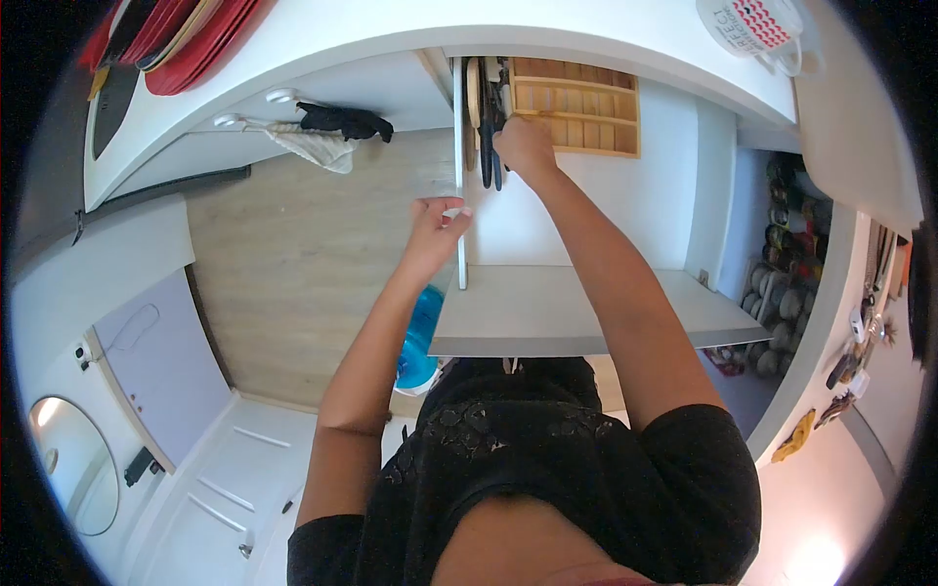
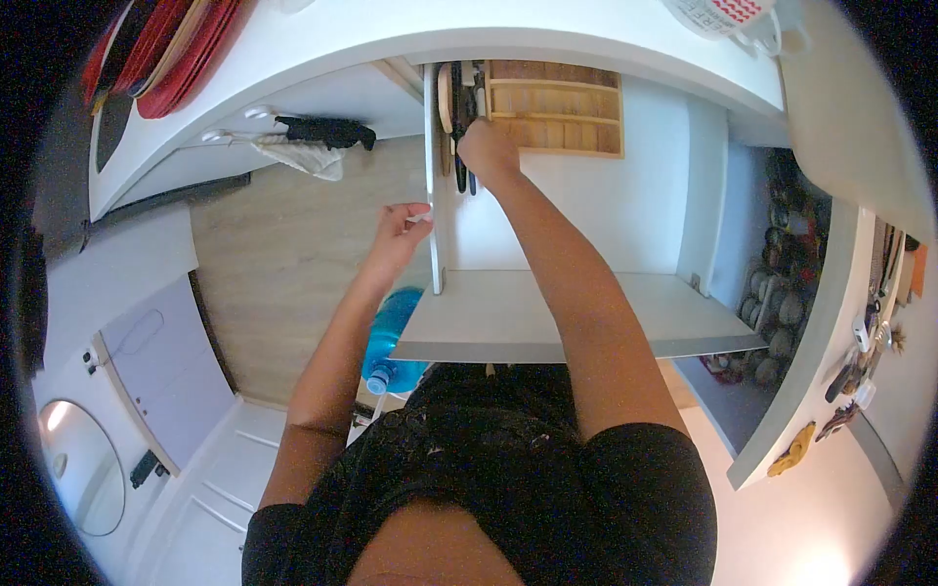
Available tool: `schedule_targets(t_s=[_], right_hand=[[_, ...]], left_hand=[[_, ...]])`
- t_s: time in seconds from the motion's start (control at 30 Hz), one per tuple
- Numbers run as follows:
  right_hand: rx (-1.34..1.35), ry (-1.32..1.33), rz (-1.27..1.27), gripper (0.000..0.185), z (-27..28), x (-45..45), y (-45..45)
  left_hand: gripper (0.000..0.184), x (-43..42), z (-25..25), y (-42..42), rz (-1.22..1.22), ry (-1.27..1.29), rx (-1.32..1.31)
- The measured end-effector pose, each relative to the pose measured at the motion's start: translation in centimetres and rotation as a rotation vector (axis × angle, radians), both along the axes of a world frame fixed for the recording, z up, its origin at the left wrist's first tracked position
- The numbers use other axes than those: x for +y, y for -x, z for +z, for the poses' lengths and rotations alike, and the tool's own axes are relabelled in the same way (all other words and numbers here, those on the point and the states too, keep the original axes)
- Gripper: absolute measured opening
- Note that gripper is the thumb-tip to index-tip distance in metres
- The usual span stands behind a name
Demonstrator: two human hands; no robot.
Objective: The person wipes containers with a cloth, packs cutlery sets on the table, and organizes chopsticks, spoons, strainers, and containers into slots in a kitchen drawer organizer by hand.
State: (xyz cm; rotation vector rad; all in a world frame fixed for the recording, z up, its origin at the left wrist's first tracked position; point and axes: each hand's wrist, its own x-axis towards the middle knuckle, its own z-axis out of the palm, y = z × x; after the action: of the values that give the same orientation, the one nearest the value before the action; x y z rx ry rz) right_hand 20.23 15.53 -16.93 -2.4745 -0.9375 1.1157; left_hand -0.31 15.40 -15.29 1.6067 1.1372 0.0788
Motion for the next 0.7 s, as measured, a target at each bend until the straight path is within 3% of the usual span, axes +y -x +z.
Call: schedule_targets(t_s=[0.1,0.23,0.3,0.33,0.4,0.53,0.6,0.7], right_hand=[[-0.093,-0.104,-0.08,0.026,-2.4,1.1,-0.1],[-0.215,-0.162,0.07,0.035,-3.0,1.5,-0.4],[-0.25,-0.151,0.138,0.032,-4.5,1.8,-1.1],[-0.249,-0.15,0.145,0.032,-5.4,1.7,-1.5],[0.111,-0.253,0.115,0.028,-6.7,1.3,-2.2],[-0.025,-0.321,0.065,0.034,-6.2,0.3,-1.9],[-0.155,-0.217,0.244,0.036,-6.4,-0.2,-1.7],[-0.192,-0.212,0.226,0.034,-6.9,-0.4,-1.0]], left_hand=[[0.037,-0.2,-0.5,-0.1,-0.044,0.052,-0.02],[0.032,-1.0,-1.7,-2.0,-0.093,0.164,-0.013],[0.026,-1.3,-1.8,-4.1,0.108,0.672,0.063],[0.026,-1.4,-3.0,-4.8,0.114,0.674,0.061],[0.01,-1.5,-5.7,-6.1,0.525,0.964,-0.139],[0.009,-0.9,-9.5,-7.9,0.616,0.904,-0.123],[0.009,-0.9,-10.3,-8.3,0.763,0.942,-0.231],[0.013,-1.1,-11.0,-8.0,0.726,0.89,-0.229]])
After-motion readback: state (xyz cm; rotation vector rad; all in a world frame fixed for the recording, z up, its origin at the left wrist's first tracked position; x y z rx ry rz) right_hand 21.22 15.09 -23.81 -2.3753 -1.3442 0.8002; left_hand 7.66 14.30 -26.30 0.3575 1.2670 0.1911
